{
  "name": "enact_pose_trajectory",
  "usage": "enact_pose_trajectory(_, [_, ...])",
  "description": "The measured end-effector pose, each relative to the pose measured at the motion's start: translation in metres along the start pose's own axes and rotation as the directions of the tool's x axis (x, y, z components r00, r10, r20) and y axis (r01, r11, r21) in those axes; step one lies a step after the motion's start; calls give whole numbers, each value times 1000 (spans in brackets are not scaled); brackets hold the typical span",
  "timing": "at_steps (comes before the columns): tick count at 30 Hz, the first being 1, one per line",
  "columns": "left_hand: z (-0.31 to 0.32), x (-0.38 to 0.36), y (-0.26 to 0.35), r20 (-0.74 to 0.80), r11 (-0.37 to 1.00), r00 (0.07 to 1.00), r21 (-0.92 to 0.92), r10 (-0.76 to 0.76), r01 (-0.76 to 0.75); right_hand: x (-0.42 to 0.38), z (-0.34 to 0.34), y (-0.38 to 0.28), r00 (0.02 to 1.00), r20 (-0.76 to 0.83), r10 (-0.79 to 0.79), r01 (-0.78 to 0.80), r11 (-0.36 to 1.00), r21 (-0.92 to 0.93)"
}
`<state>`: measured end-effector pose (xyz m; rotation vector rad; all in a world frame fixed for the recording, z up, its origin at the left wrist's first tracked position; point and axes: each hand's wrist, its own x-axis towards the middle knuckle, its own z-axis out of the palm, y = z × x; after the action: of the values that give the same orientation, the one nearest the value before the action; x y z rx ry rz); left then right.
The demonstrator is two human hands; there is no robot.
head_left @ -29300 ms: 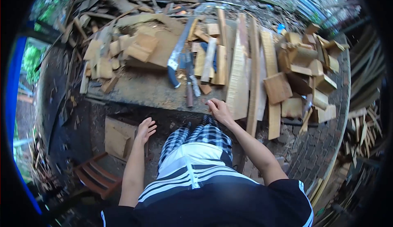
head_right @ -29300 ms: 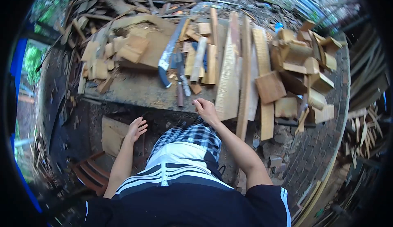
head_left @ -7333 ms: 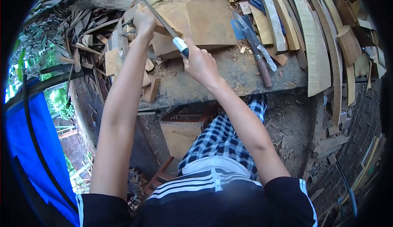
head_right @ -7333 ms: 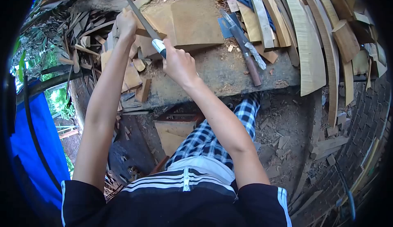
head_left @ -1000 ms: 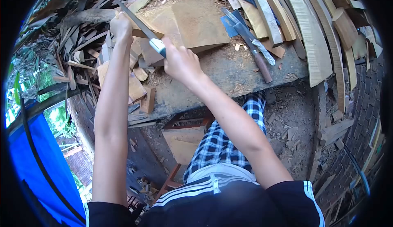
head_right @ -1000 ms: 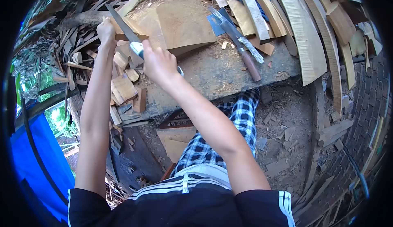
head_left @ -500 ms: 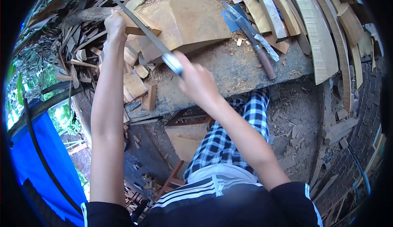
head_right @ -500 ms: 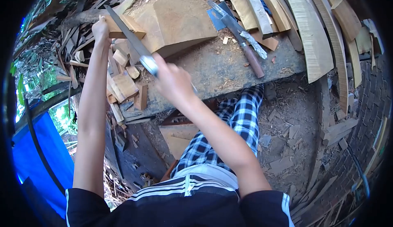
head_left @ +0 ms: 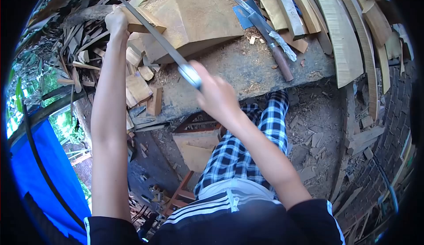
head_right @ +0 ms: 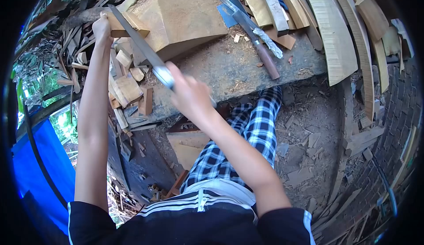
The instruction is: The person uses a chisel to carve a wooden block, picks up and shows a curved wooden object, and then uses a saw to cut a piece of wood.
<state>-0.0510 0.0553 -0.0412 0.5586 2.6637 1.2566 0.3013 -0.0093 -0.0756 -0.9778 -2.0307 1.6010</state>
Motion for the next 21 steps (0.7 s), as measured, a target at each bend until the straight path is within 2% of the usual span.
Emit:
enact_pose_trajectory(2, [-1,4,-4,-21,1000,1000,-17,-5,5,-22,-8,11,1000,2,-28,28,999,31])
enact_pose_trajectory(4, [1,2,-8,2,997,1000,-77,27,-27,-13,-19,4,999,34,-29,31,998,-62])
enact_pose_trajectory(6, [4,1,-5,-20,996,999,-82,40,-41,39,2,-8,999,49,7,-3,997,-83])
enact_pose_trajectory(7, [0,-4,-7,-48,996,998,-74,40,-44,64,27,-7,999,-5,-44,43,988,-148])
enact_pose_trajectory(8, [-1,-9,2,-45,987,997,-151,-61,54,78,33,-14,1000,5,-18,18,992,-129])
enact_pose_trajectory(9, [2,2,3,-49,986,997,-161,-58,49,83,30,-15,1000,2,-27,27,990,-135])
enact_pose_trajectory(11, [0,19,-15,-61,996,997,80,52,-47,75,30,-17,999,2,-36,36,995,-90])
enact_pose_trajectory(12, [0,21,-18,-70,998,996,40,56,-53,67,20,-24,997,75,10,-2,995,-98])
enact_pose_trajectory(16, [-2,-4,2,-20,994,1000,-113,-8,6,-27,-10,5,999,31,-9,10,999,-45])
enact_pose_trajectory(19, [4,-7,4,-68,993,998,-119,-6,-2,1,-17,-2,995,89,48,-39,995,-94])
enact_pose_trajectory(21, [8,-15,9,-50,982,999,-188,-12,2,36,-1,-14,997,77,-8,18,992,-125])
